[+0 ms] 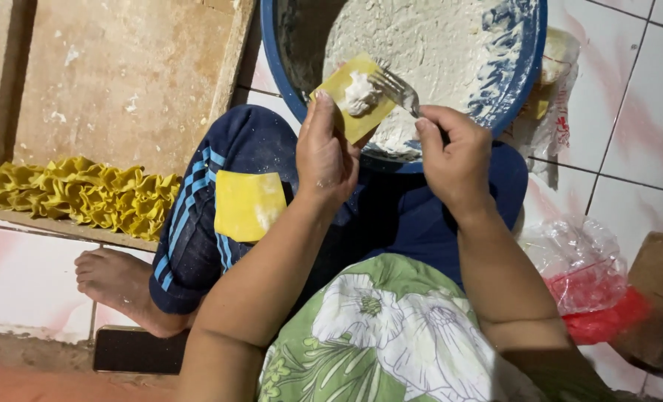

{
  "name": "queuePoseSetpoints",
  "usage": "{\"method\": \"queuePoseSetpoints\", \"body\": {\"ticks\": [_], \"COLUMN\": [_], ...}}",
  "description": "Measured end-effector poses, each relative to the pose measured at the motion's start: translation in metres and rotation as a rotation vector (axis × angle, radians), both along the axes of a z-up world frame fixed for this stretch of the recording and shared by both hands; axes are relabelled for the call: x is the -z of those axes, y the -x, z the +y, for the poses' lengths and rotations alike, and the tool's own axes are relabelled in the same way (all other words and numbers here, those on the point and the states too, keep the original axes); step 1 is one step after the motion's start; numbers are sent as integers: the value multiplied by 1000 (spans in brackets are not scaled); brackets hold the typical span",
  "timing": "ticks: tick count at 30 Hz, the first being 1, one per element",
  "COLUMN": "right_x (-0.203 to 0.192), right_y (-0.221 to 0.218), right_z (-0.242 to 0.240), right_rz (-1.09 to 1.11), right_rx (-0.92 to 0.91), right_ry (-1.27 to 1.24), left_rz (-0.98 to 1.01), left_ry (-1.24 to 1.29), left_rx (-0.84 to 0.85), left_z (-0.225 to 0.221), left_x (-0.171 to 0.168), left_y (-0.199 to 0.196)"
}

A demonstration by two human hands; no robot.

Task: Filling and folding wonton wrappers with a white paste filling while sitting on the floor.

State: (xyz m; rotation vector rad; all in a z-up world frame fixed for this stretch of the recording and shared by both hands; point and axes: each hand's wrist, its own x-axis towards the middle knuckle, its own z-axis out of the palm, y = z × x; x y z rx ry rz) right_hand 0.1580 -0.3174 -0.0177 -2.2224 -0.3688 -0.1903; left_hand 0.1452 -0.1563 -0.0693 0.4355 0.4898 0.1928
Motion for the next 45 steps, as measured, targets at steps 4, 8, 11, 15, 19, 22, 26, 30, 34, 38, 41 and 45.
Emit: {"method": "queuePoseSetpoints", "body": {"ticks": [4, 8, 11, 15, 19, 22, 26, 30, 34, 38, 41, 45], "right_x": [15, 6, -8, 0, 16, 22, 8, -4, 0, -7, -8, -3], "right_y": [-14, -15, -3, 4, 0, -4, -6, -12, -19, -22, -21, -21], "right_z": [-7, -15, -15, -6, -20, -31, -24, -10, -7, -5, -2, -2], "right_rz": [-3, 38, 174, 356, 302, 237, 88, -74, -138, -213, -197, -191], "right_rx": [19, 22, 3, -24, 10, 88, 14, -183, -243, -339, -378, -398], "right_ry": [-14, -59, -150, -263, -123, -51, -194, -272, -273, -202, -167, -126], "left_rz": [13, 17, 2, 12, 17, 4, 14, 58, 56, -2, 2, -1], "left_ry": [29, 1, 16, 88, 67, 92, 107, 83, 85, -62, -121, -223], "left_rx": [-10, -17, -7, -1, -15, -16, 98, 247, 298, 443, 514, 592], "left_z": [4, 4, 3, 3, 6, 9, 6, 2, -1, -1, -4, -3], "left_x": [-1, 2, -2, -11, -8, 3, -1, 10, -5, -19, -8, 1], "left_y": [2, 0, -2, 1, 3, 2, 4, 4, 9, 8, 9, 9]}}
